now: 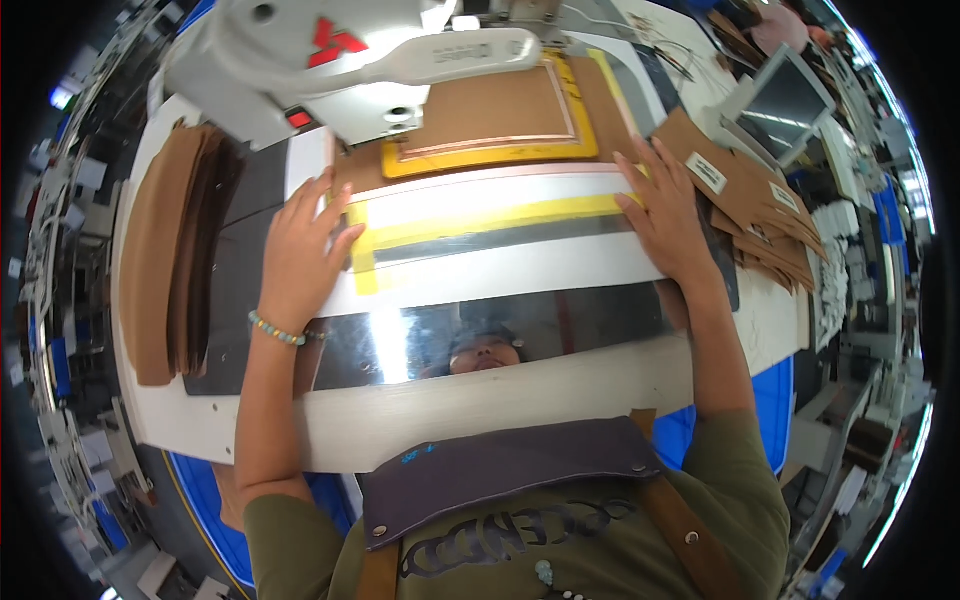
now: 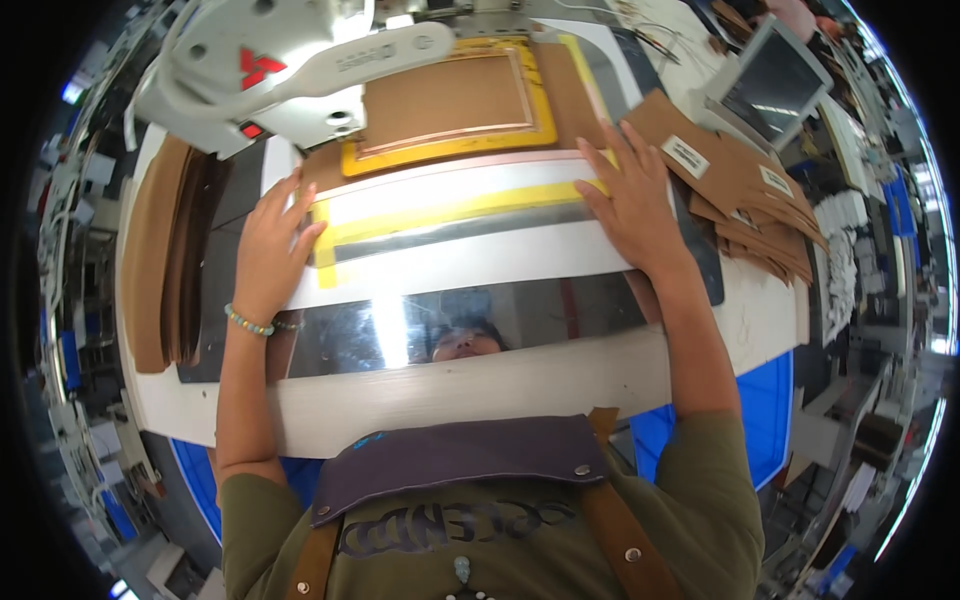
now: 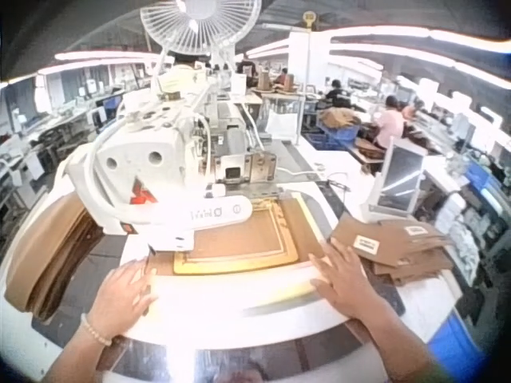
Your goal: The recorder uses an industrial sewing machine to sew patches onto leather panels.
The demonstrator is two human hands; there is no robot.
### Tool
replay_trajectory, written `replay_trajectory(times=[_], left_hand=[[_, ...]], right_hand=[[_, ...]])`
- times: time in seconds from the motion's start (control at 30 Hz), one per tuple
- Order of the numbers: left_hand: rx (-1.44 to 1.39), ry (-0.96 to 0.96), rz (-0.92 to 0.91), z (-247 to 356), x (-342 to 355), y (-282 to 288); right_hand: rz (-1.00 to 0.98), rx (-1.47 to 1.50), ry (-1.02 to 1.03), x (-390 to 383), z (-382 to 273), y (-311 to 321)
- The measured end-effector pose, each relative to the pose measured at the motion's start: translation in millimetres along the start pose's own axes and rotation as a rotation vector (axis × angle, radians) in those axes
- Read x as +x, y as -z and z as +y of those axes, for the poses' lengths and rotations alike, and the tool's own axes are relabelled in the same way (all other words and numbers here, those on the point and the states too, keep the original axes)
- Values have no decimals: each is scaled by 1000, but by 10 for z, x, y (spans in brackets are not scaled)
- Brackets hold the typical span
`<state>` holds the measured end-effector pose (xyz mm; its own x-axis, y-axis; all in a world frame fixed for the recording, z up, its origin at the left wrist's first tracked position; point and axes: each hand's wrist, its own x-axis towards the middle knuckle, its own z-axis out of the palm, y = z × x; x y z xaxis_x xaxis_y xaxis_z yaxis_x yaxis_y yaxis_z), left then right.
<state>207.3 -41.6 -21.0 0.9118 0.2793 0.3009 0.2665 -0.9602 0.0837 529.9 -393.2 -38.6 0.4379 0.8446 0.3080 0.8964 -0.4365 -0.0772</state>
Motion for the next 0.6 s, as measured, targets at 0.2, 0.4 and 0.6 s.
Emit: replay_trajectory(times=[0.2,0.4,0.6], left_hand=[[-46,-33,20,-22,30,-44],[-19,24,-33,-14,26,-64],[-33,-17,-15,-99,2,-22]], right_hand=[[93,-49,18,-14,67,-22],[199,-108,-15,116,299,324],[130,-368,-347,151,1047,487]])
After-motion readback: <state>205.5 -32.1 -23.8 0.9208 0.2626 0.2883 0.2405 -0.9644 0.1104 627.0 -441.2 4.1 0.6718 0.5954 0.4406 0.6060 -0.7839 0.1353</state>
